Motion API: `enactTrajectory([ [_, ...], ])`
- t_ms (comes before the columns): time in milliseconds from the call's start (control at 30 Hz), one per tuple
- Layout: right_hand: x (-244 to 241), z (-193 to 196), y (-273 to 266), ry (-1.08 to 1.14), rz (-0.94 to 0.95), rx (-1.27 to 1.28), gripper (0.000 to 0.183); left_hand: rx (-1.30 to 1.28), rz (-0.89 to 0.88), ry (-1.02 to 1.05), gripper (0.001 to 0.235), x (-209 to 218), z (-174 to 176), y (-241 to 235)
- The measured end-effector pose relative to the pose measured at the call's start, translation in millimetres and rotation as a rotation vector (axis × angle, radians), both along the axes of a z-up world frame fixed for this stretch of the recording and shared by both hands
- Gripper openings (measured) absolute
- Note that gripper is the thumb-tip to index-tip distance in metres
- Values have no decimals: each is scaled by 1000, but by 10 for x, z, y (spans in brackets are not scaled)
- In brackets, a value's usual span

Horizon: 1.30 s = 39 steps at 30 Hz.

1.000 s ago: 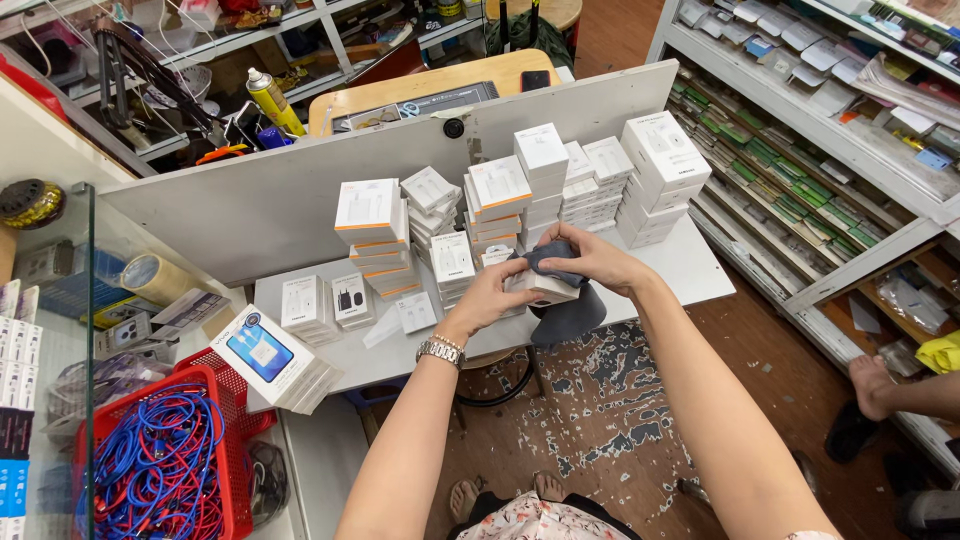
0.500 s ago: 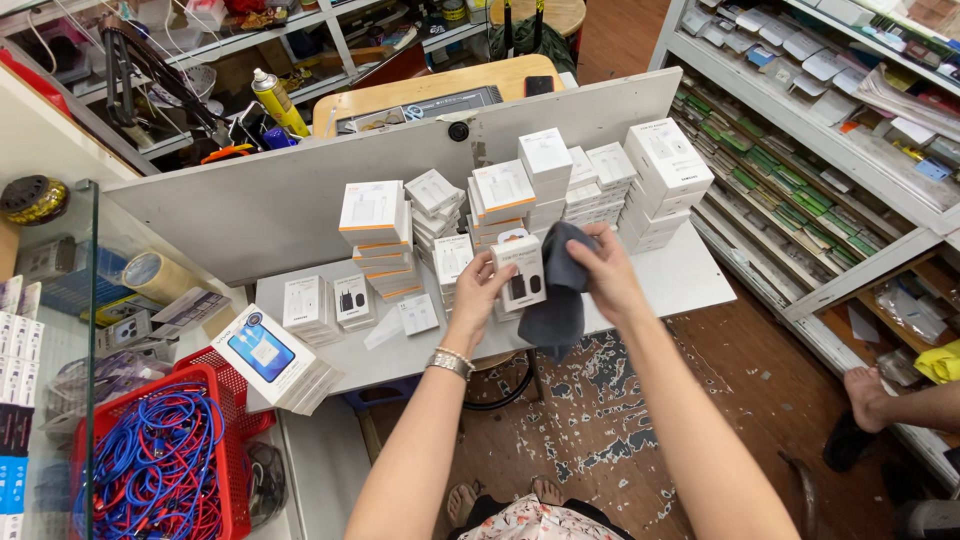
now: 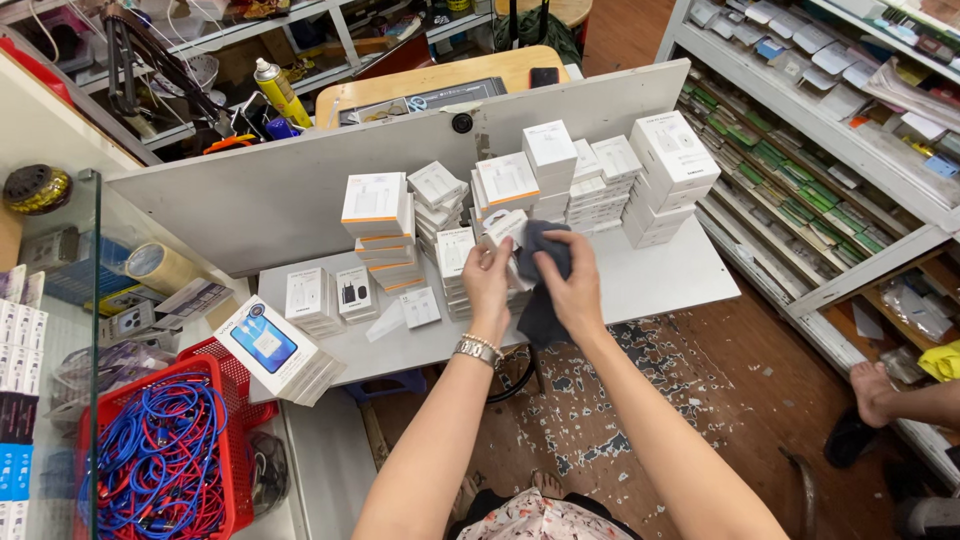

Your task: The person wipes small white boxes with a dark cloth on a table, then places them onto a glass shelf. The person handles the boxes one at a time, wiping them before stacking them on the shelf.

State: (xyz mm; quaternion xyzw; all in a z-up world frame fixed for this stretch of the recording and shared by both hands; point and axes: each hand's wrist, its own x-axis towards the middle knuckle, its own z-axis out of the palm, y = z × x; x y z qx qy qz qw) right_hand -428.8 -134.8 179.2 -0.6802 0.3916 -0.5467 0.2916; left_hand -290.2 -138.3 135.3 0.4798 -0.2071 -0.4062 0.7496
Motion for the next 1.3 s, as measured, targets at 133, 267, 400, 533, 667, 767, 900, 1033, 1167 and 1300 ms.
enactTrajectory([
  [133, -5, 11, 25, 196, 8, -232, 29, 98, -57, 188, 37, -72, 4, -59],
  [267, -267, -91, -179, 153, 5, -48, 24, 167, -22, 382, 40, 148, 123, -53],
  [400, -597, -179, -655, 160, -88, -33, 20, 132, 20, 212, 45, 376, 173, -5],
  [533, -653, -278, -1092, 166, -95, -30, 23, 238, 74, 68, 48, 412, 119, 61],
  [667, -537, -458, -1236, 642, -177, -88, 54, 339, 90, -151, 52, 343, 84, 132],
  [767, -372, -640, -1211, 447, 322, 579, 48, 471, 57, -250, 54, 293, 68, 82],
  [900, -182, -885, -1054, 65, 642, 844, 51, 515, -43, -433, 51, 320, -94, -41],
  [1033, 22, -1005, -1029, -88, 542, 965, 46, 380, -60, -577, 49, 376, -432, -154],
  [1167, 144, -1148, -1091, -8, 427, 841, 44, 462, -83, -794, 49, 275, -776, -309],
  [1300, 225, -1369, -1205, 2, 417, 776, 44, 387, -49, -947, 69, 157, -1025, -396],
])
